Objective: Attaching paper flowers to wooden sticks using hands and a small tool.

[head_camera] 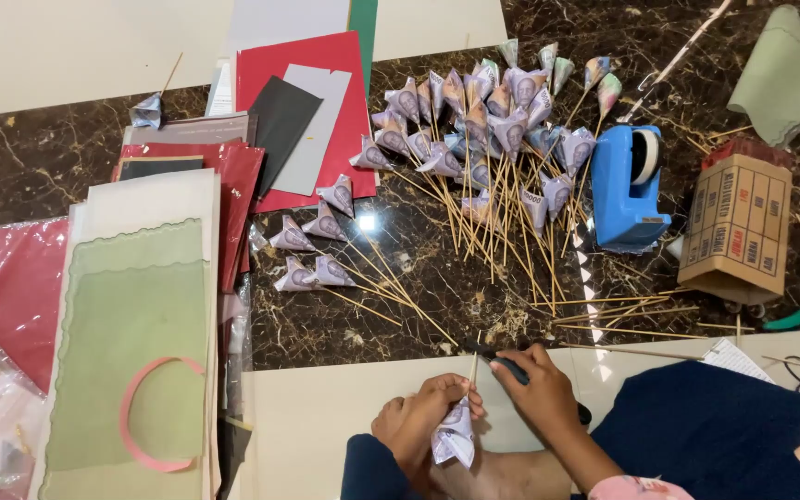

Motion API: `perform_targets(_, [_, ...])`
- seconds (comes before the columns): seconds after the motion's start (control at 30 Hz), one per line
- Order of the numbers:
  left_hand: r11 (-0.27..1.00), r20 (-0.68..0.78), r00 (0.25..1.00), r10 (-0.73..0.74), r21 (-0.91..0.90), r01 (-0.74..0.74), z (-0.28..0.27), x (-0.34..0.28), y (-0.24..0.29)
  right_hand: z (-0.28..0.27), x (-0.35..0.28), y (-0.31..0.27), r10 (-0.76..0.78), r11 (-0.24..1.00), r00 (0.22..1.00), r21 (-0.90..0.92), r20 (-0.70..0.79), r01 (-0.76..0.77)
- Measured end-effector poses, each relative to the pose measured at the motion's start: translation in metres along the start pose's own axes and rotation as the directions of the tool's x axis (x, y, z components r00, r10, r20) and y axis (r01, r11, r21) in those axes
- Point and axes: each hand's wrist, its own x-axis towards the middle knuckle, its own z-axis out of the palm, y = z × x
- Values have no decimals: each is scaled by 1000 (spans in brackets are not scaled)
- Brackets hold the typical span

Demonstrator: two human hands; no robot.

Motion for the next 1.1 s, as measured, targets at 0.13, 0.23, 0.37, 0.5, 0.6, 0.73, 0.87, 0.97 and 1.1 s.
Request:
perform_targets(0.13, [994, -74, 996, -40, 98, 47, 9, -19, 15, -1, 8, -3, 12, 999, 1000, -48, 2, -11])
perform_targets(0.23, [994, -57, 998, -34, 101, 39, 13, -27, 20, -1, 11, -5, 30, 998, 999, -47, 25, -29])
perform_targets(0.37, [996, -187, 982, -39, 73, 54, 37, -74, 52, 8, 11, 3, 0, 997, 1000, -78, -19, -2])
perform_targets(0.5, [993, -285, 952, -111, 3, 116, 41, -78, 59, 15, 14, 13, -51, 993, 998, -104, -28, 48])
perform_targets(0.6, [997, -69, 995, -77, -35, 75, 3, -9, 9, 13, 13, 14, -58, 993, 998, -104, -24, 55])
perform_targets(0.73, [993, -100, 992, -81, 78, 89, 20, -41, 33, 18, 8, 14, -60, 989, 994, -143, -86, 48])
perform_targets(0.87, [984, -149, 984, -99, 131, 119, 24, -51, 41, 21, 7, 18, -115, 985, 987, -143, -112, 99])
perform_targets(0.97, [991, -96, 990, -102, 82, 110, 9, -20, 17, 22, 7, 19, -126, 985, 985, -136, -121, 109])
perform_targets(1.1, [995, -56, 997, -49, 88, 54, 26, -64, 43, 29, 13, 25, -114, 982, 982, -168, -152, 88])
